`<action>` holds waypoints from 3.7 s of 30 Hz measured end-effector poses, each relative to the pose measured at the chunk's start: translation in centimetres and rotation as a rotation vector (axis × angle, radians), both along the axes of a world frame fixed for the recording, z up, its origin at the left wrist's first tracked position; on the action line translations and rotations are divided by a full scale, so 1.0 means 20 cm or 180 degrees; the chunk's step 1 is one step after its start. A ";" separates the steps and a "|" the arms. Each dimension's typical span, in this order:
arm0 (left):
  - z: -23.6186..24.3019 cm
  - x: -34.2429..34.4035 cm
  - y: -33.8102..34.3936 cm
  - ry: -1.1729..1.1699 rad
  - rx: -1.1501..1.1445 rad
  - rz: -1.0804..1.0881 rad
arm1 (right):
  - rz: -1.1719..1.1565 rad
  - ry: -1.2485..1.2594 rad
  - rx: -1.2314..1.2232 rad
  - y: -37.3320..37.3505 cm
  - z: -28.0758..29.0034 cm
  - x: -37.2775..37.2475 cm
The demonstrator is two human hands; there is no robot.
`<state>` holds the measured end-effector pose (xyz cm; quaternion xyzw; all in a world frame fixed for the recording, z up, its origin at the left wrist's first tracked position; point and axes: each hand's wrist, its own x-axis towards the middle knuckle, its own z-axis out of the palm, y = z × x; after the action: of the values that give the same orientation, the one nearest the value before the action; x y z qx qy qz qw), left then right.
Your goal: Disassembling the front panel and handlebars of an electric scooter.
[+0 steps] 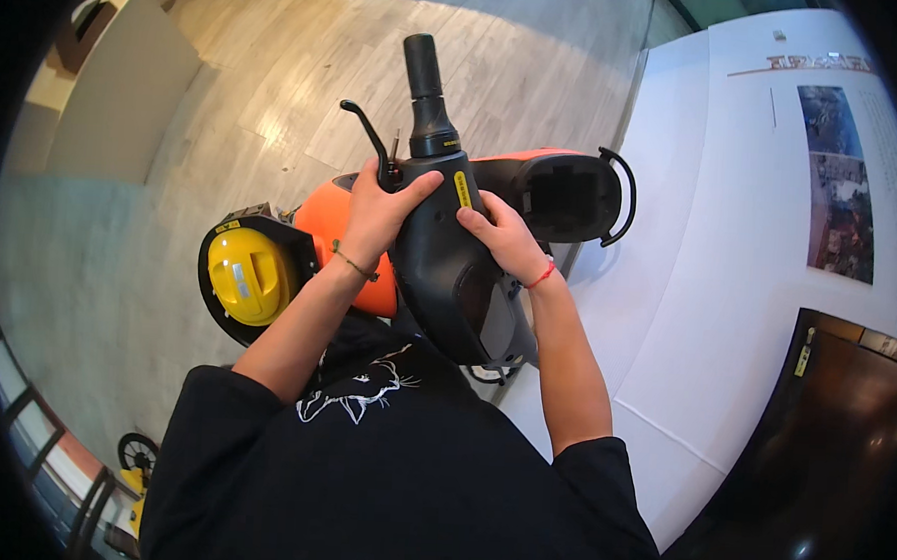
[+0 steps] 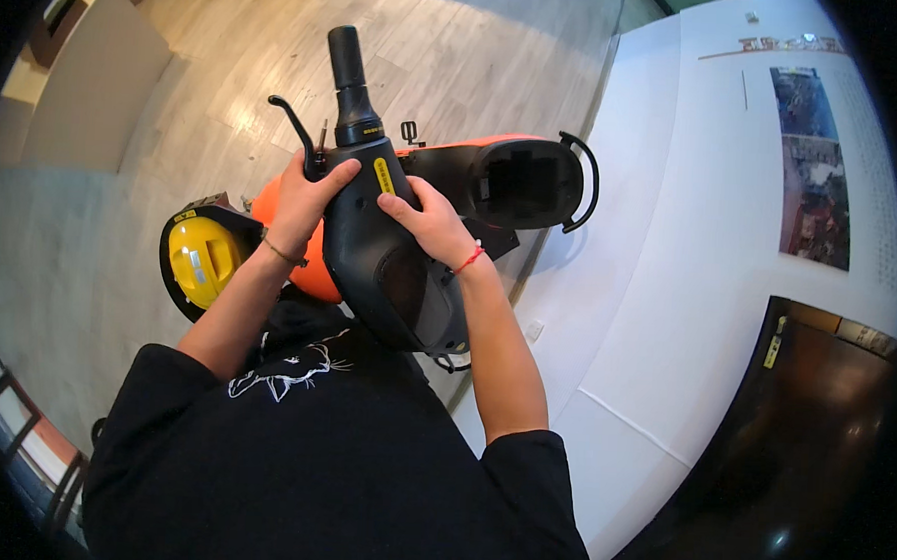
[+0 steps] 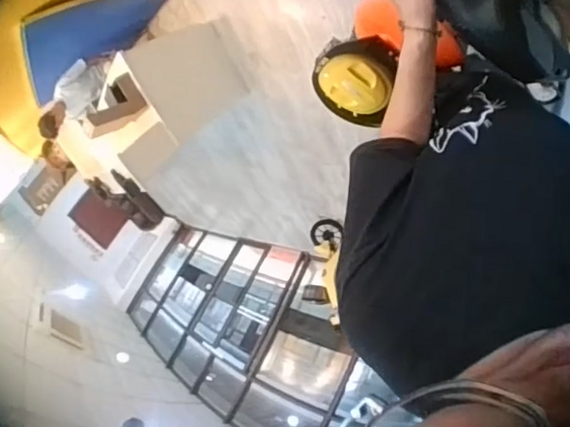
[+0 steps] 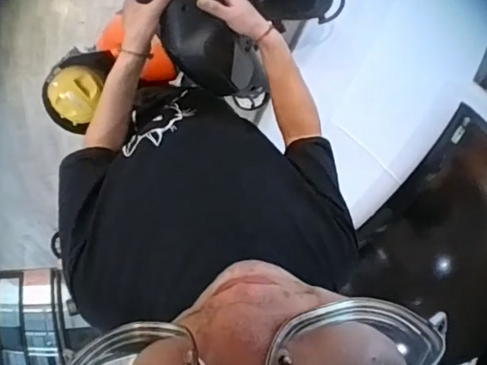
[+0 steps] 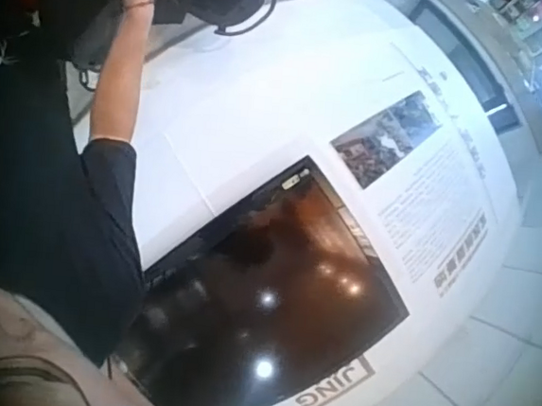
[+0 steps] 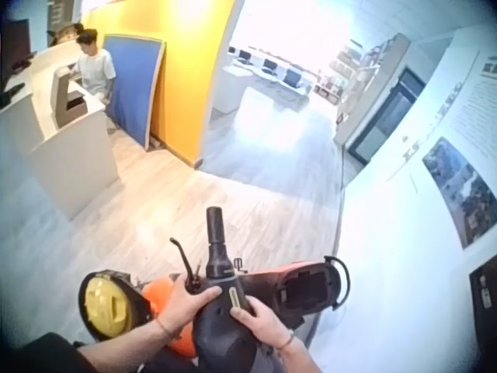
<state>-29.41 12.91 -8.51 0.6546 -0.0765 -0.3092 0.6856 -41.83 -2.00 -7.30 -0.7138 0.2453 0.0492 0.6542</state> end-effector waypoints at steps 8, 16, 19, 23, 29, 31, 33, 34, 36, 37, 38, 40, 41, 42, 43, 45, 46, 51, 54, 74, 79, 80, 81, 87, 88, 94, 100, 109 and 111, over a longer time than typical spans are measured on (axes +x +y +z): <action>0.03 0.03 0.02 0.0072 0.0019 -0.0150 | -0.0109 0.0023 -0.0374 -0.01 0.00 0.00; 0.03 -0.02 0.05 0.0584 -0.0074 -0.0359 | -0.0788 -0.0466 0.0569 -0.16 -0.07 -0.49; -0.02 -0.09 0.21 0.0923 0.0151 -0.0289 | -0.1151 -0.0087 0.0700 -0.19 -0.24 -0.92; -0.09 -0.26 0.44 0.0909 0.0141 -0.0673 | -0.0947 0.0346 0.1313 -0.09 -0.41 -1.29; -0.11 -0.63 0.45 0.1207 0.0538 -0.0418 | -0.0088 0.0227 0.0907 -0.13 -0.44 -1.29; -0.08 -0.71 0.42 0.1134 0.0535 -0.0613 | 0.0246 0.0144 0.0737 -0.15 -0.40 -1.24; -0.11 -0.75 0.46 0.1056 0.0364 -0.0739 | 0.0578 0.0279 0.0640 -0.13 -0.44 -1.15; -0.12 -0.77 0.47 0.1014 0.0404 -0.0735 | 0.0833 0.0376 0.0483 -0.14 -0.44 -1.13; -0.15 -0.79 0.49 0.1072 0.0506 -0.0770 | 0.0864 0.0271 0.0531 -0.14 -0.43 -1.11; -0.15 -0.82 0.49 0.1026 0.0527 -0.0768 | 0.0878 0.0271 0.0341 -0.13 -0.44 -1.11; -0.15 -0.85 0.49 0.1005 0.0548 -0.0740 | 0.0894 0.0276 0.0151 -0.13 -0.46 -1.11; -0.16 -0.90 0.48 0.1282 0.0345 -0.0763 | 0.0829 0.0185 0.0176 -0.11 -0.47 -1.11; -0.16 -0.91 0.48 0.1402 0.0340 -0.0726 | 0.0736 0.0120 0.0185 -0.11 -0.47 -1.12; -0.16 -0.92 0.47 0.1400 0.0351 -0.0695 | 0.0764 0.0114 0.0200 -0.11 -0.48 -1.12; -0.16 -0.93 0.46 0.1312 0.0326 -0.0649 | 0.0714 0.0055 0.0142 -0.11 -0.49 -1.11; -0.15 -0.95 0.44 0.1215 0.0313 -0.0578 | 0.0686 -0.0017 0.0098 -0.12 -0.50 -1.11; -0.13 -0.97 0.42 0.1245 0.0539 -0.0463 | 0.0740 -0.0057 0.0152 -0.13 -0.51 -1.10; -0.11 -1.05 0.38 0.1373 0.1136 -0.0163 | 0.1044 -0.0029 0.0270 -0.16 -0.47 -1.06; -0.20 -1.02 0.46 0.1489 0.0513 -0.0174 | 0.0678 -0.0247 0.0292 -0.14 -0.46 -1.01; -0.13 -0.85 0.49 0.1218 0.0690 0.0223 | 0.0671 0.0191 0.0361 -0.12 -0.31 -0.75; -0.07 -0.46 0.45 0.0365 0.0221 0.0617 | -0.0121 -0.0556 0.0019 -0.14 -0.25 -0.52; -0.04 -0.39 0.41 0.0215 0.0297 0.0617 | -0.0037 -0.0653 -0.0295 -0.13 -0.18 -0.43; -0.01 -0.31 0.34 0.0222 0.0145 0.0655 | -0.0018 -0.0733 -0.0176 -0.12 -0.12 -0.33; 0.09 -0.08 0.12 0.0177 0.0260 0.0369 | 0.0149 -0.0531 0.0573 -0.10 -0.11 0.18; 0.09 -0.06 0.11 0.0073 0.0336 0.0284 | 0.0192 -0.0483 0.0525 -0.08 -0.08 0.22; 0.09 -0.07 0.03 0.0396 0.0076 -0.0100 | -0.0026 -0.0171 0.0610 -0.03 -0.03 0.25; 0.05 -0.06 0.06 0.0514 -0.0171 -0.0039 | -0.0072 -0.0174 0.0504 -0.01 0.00 0.24; 0.03 -0.02 0.06 0.0403 -0.0200 -0.0260 | -0.0115 -0.0212 0.0725 -0.01 0.01 0.26; 0.04 -0.02 0.08 0.0460 -0.0151 -0.0349 | -0.0176 -0.0119 0.0606 0.00 0.05 0.26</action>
<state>-29.89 14.44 -7.78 0.6090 -0.0699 -0.3908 0.6866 -36.67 -1.93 -6.21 -0.6421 0.2468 0.0409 0.7247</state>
